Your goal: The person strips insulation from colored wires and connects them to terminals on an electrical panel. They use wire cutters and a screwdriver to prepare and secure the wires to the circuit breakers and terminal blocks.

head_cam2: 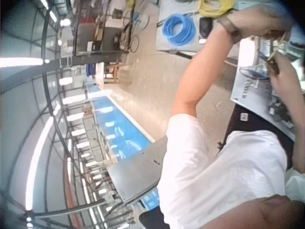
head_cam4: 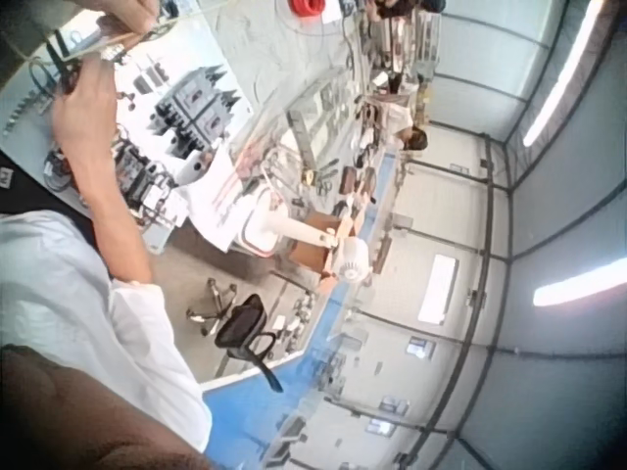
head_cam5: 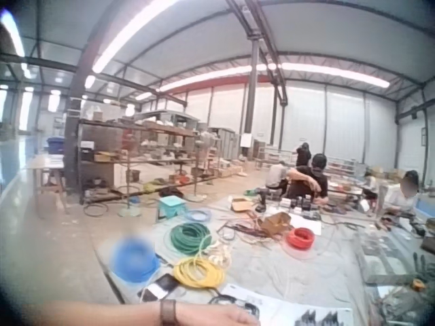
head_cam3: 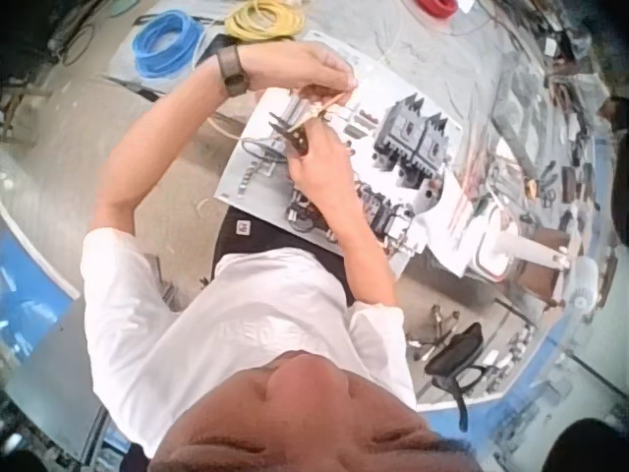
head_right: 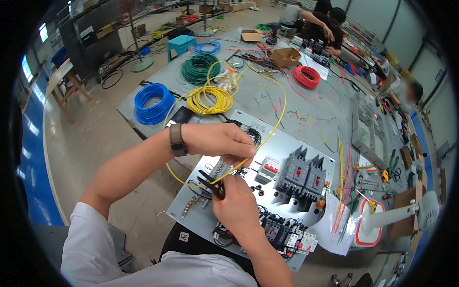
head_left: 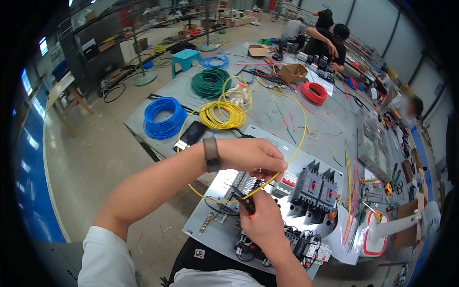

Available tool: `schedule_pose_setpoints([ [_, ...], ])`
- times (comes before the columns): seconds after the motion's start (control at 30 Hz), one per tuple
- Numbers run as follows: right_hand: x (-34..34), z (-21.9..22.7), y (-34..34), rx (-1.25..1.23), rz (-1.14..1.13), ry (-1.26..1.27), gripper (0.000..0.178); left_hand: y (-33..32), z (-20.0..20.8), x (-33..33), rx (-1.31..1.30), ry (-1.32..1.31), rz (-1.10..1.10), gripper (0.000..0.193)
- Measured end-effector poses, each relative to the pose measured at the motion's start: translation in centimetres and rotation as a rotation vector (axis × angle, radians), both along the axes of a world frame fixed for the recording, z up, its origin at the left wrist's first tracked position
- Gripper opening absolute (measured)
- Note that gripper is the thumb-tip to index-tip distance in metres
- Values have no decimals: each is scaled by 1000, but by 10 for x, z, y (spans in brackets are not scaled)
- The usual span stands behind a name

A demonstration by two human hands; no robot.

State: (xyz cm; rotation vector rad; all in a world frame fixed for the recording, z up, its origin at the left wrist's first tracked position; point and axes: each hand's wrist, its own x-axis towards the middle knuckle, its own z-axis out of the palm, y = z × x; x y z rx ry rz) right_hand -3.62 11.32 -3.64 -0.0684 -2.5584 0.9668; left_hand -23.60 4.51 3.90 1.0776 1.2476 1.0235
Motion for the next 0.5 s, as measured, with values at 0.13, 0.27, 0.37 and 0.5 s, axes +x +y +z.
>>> schedule_pose_setpoints([
  [0.13, 6, 5, 5, 4, -43, -112, 26, -5, 11, 2, 69, 42, 51, 30],
  [0.27, 31, 31, 28, -24, -61, -224, 25, -12, 26, -9, 153, 252, 294, 33],
  [0.37, 58, 32, 76, 67, -151, -380, 30, -39, 45, 7, 156, 357, 402, 30],
  [0.5, 78, 19, 151, 98, -450, -401, 36, -78, 34, 52, 62, 287, 475, 23],
])
